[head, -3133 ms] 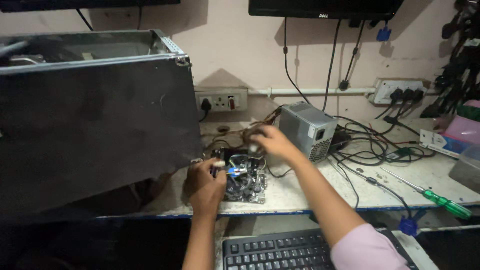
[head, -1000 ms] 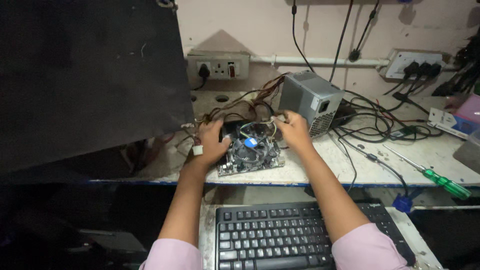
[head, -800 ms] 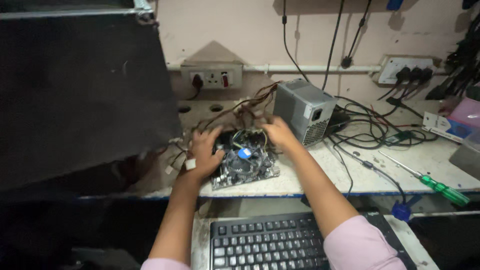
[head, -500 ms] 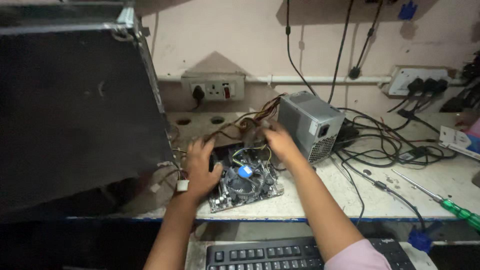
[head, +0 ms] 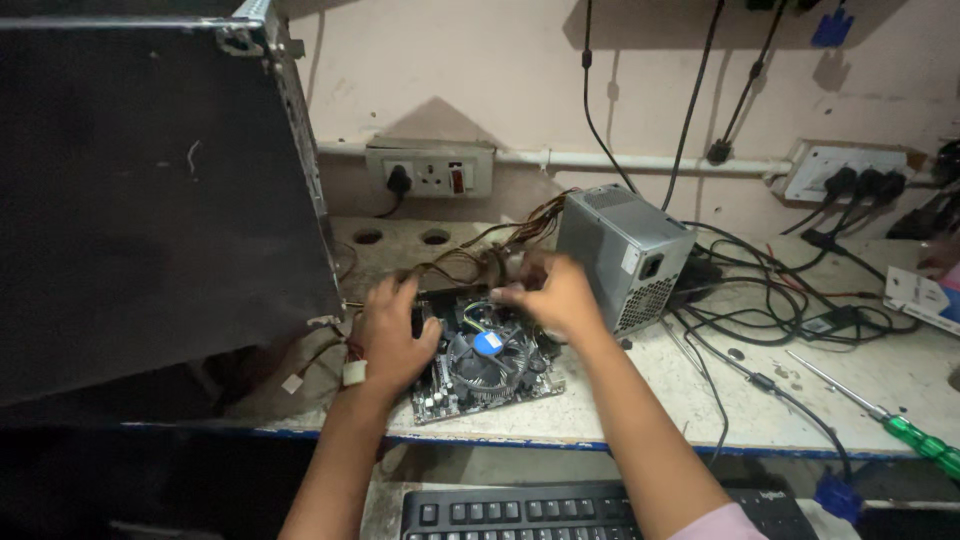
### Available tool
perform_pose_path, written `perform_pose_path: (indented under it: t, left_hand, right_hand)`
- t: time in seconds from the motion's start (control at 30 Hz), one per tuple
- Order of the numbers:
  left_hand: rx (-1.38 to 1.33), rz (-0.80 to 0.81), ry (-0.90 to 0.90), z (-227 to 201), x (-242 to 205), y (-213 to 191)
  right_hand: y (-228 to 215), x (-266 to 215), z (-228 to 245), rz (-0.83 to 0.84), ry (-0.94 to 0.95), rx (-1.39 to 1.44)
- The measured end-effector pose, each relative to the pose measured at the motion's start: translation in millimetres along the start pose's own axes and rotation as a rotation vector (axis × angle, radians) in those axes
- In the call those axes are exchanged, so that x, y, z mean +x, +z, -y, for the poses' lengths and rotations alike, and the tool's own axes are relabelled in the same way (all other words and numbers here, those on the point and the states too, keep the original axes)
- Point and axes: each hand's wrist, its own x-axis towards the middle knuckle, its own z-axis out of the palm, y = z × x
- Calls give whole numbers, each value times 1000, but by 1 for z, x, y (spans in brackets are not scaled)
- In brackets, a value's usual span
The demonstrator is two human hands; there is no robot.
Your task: The person installs a CPU fan onto a motherboard, inserts a RAM stick into a memory slot, and connects power cables from a power supply unit to the motherboard. The person uses a screwdriver to adjust components and wires during the assembly process.
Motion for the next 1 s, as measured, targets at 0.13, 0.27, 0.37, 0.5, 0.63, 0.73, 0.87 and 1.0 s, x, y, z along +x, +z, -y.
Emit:
perform_pose_path:
  t: [0.13,0.27,0.37,0.5,0.63,0.73,0.87,1.0]
  left_hand:
    - [8,39,2,-4,1,-5]
    - [-31,68,15,-10,3,-12]
    - [-51,57,31,-14,4,-18]
    - [-32,119,-7,-17,6,-22]
    - [-67,89,62,-15,4,-24]
    - [-108,46,50,-18,2,-24]
    - [-209,-112,62,-45,-18,-38]
    - [-569,174,0,-112,-69,-101]
  right_hand:
    - [6,-10,5,-66,-151,-22]
    - [7,-16,11,-70,-292,-52]
    - [5,-17,12,-205,-357,-143]
    - [2,-18,12,-166,-273,-63]
    - [4,-20,11,-178,-226,-8]
    - [7,-18,4,-216,-310,-47]
    - [10,-9,-8,-170,-263,-98]
    - [9,-13,-13,-175,-288,-128]
